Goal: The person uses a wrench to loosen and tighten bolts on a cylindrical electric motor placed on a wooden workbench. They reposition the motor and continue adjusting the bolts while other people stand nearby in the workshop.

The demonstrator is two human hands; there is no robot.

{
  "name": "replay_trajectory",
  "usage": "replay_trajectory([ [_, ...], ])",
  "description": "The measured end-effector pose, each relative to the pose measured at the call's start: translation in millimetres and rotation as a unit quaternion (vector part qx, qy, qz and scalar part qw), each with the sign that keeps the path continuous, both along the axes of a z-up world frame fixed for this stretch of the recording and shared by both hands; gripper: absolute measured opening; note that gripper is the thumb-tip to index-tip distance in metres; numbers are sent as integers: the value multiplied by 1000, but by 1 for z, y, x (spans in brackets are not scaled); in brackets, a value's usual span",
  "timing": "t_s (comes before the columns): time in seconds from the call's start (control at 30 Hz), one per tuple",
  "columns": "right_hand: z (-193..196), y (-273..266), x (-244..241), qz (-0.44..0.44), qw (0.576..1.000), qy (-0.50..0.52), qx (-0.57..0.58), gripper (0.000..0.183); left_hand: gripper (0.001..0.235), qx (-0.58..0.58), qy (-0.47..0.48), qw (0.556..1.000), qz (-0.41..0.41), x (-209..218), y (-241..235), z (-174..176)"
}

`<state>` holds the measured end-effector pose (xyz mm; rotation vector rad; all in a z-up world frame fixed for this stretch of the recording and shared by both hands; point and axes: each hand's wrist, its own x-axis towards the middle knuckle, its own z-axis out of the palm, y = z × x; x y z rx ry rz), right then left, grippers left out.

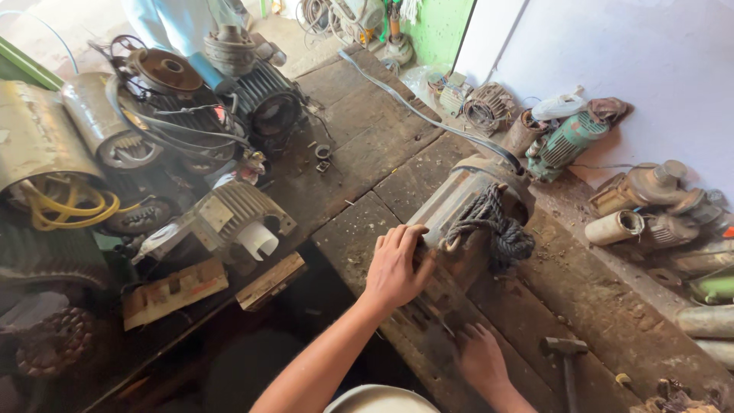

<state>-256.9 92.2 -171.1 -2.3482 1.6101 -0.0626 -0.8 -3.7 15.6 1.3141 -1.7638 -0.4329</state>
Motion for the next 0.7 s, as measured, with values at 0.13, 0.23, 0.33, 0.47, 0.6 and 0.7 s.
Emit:
replay_trajectory([
  [0.13,-2,2,7,-7,997,-11,-77,24,43,11,-2,1000,-2,-1,-1,1],
  [0.23,2,1,13,-16,998,-24,-54,35,44,13,-3,1000,-7,-1,-3,4],
  [0.33,1,1,17,-35,982,-86,-164,53,46,11,-11,1000,-6,-1,-2,5],
  [0.47,-10,-4,20,-56,978,-97,-176,55,44,7,-13,1000,-9,-2,-3,7],
  [0.6,-28,0,18,-51,981,-87,-163,48,45,28,-19,999,-10,-1,-3,8],
  [0.7,-34,2,11,-44,986,-21,-157,39,47,21,-22,1000,-3,-1,-2,4],
])
